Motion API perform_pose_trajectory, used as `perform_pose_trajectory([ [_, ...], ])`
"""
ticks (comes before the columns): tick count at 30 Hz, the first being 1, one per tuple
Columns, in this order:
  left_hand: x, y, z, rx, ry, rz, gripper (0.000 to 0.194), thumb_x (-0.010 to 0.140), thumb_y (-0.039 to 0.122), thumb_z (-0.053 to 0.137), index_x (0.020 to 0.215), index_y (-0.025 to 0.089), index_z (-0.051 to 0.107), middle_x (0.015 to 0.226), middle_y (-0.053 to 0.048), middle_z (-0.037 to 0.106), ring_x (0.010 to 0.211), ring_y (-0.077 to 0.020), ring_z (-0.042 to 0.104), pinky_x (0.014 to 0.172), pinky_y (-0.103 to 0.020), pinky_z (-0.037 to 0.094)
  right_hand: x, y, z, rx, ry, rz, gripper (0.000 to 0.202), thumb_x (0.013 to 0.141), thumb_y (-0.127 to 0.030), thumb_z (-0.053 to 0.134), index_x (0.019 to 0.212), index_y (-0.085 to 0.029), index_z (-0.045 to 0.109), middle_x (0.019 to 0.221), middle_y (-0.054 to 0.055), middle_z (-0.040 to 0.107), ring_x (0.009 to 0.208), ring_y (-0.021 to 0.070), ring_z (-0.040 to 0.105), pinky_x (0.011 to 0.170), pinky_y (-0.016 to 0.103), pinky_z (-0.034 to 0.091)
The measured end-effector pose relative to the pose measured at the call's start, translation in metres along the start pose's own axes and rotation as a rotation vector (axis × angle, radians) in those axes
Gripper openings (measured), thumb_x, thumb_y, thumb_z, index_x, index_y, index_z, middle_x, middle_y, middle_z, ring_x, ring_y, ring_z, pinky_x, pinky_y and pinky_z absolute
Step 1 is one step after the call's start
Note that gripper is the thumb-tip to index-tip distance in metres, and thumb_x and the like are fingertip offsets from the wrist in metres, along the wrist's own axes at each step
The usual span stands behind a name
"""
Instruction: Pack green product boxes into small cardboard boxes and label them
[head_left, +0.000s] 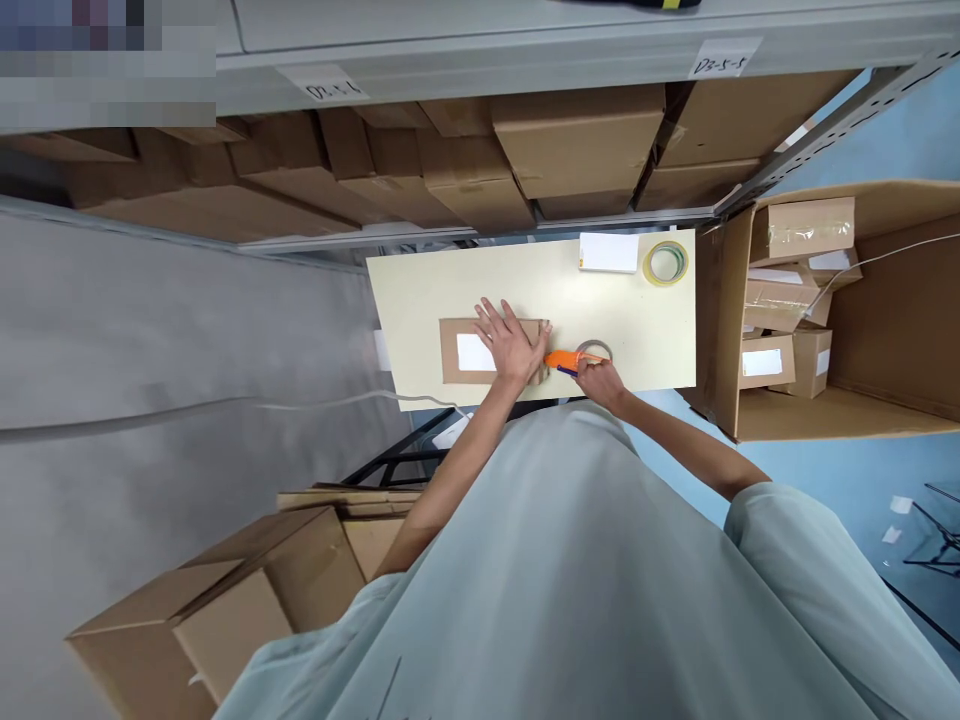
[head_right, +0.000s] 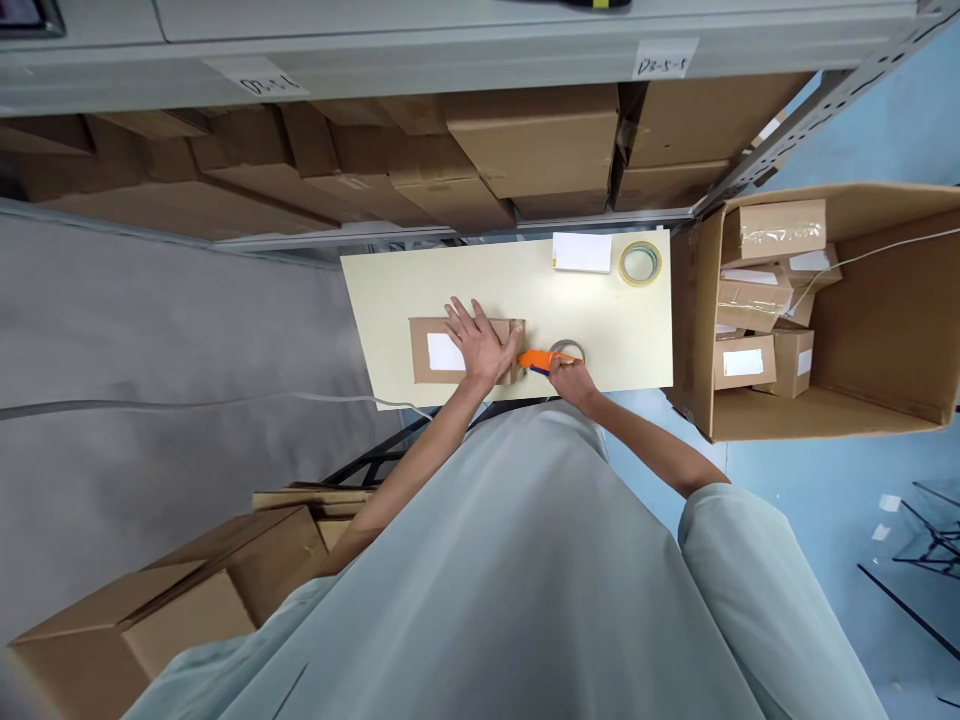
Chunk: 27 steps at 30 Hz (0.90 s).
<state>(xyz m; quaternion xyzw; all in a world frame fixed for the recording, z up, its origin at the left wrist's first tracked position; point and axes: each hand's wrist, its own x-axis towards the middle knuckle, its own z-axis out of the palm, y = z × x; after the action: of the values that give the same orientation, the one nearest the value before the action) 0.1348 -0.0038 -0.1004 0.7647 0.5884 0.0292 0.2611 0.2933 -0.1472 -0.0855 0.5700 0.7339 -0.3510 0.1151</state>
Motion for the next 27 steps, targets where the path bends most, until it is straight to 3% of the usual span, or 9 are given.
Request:
perform_pose_trajectory([
  [3,0.0,-0.008,-0.005,-0.013,-0.027,0.137,0.102,0.103,0.071,0.059,0.178,0.006,0.034,0.191,-0.028,0.012,0.181,-0.0423,-0.003,0.144,-0.07,0.001,-0.001,-0.009,0.007,-0.066,-0.057,0.089,0.055,0.107,-0.004,0.021,0.141,0.002,0.064,0.111,0.028,0.078,0.088,0.0294,0.076,0.087,0.044,0.057],
  [6,-0.002,-0.016,-0.007,-0.046,-0.058,0.2,0.084,0.106,0.064,0.056,0.17,0.011,0.047,0.19,-0.024,0.026,0.182,-0.0383,0.007,0.146,-0.067,0.006,0.0,0.001,0.002,-0.113,-0.084,0.083,0.052,0.107,-0.003,0.023,0.14,0.004,0.062,0.112,0.028,0.079,0.09,0.0288,0.075,0.09,0.044,0.056],
  [10,-0.004,-0.02,-0.008,-0.062,-0.062,0.241,0.061,0.11,0.054,0.051,0.154,0.014,0.062,0.179,-0.023,0.046,0.18,-0.0363,0.017,0.148,-0.064,0.01,0.0,0.032,-0.014,-0.162,-0.087,0.01,0.05,0.107,-0.004,0.03,0.146,0.007,0.058,0.11,0.029,0.081,0.094,0.0314,0.077,0.097,0.047,0.053],
  [14,-0.004,-0.022,-0.007,-0.054,-0.037,0.263,0.053,0.112,0.048,0.043,0.143,0.012,0.066,0.162,-0.025,0.062,0.178,-0.036,0.027,0.148,-0.063,0.012,0.0,0.069,-0.037,-0.228,-0.101,-0.065,0.052,0.108,-0.008,0.034,0.152,0.009,0.055,0.107,0.029,0.083,0.092,0.0339,0.081,0.098,0.048,0.05],
  [19,-0.005,-0.024,-0.004,-0.078,-0.05,0.271,0.049,0.113,0.046,0.042,0.141,0.015,0.067,0.152,-0.024,0.066,0.176,-0.036,0.032,0.148,-0.065,0.013,-0.002,0.129,-0.079,-0.333,-0.111,0.095,0.053,0.113,-0.018,0.032,0.154,0.011,0.051,0.11,0.034,0.082,0.096,0.0388,0.082,0.101,0.051,0.046],
  [21,-0.005,-0.025,-0.003,-0.08,-0.052,0.278,0.048,0.112,0.044,0.042,0.142,0.015,0.067,0.152,-0.023,0.066,0.175,-0.0363,0.033,0.148,-0.065,0.014,0.002,0.142,-0.093,-0.351,-0.094,0.122,0.053,0.114,-0.021,0.033,0.154,0.01,0.05,0.11,0.034,0.082,0.098,0.0387,0.082,0.102,0.05,0.045],
  [23,-0.005,-0.026,-0.003,-0.082,-0.064,0.3,0.047,0.111,0.043,0.043,0.142,0.015,0.067,0.151,-0.023,0.067,0.175,-0.0364,0.033,0.147,-0.067,0.015,0.013,0.141,-0.101,-0.346,-0.069,0.118,0.052,0.114,-0.022,0.034,0.153,0.009,0.05,0.109,0.033,0.082,0.099,0.038,0.081,0.103,0.049,0.044],
  [27,-0.007,-0.022,-0.003,-0.094,-0.116,0.375,0.047,0.111,0.039,0.042,0.139,0.015,0.07,0.149,-0.023,0.07,0.173,-0.0354,0.038,0.148,-0.064,0.018,0.044,0.111,-0.1,-0.309,-0.039,0.106,0.049,0.114,-0.018,0.033,0.148,0.01,0.053,0.109,0.033,0.081,0.101,0.037,0.08,0.1,0.047,0.045],
])
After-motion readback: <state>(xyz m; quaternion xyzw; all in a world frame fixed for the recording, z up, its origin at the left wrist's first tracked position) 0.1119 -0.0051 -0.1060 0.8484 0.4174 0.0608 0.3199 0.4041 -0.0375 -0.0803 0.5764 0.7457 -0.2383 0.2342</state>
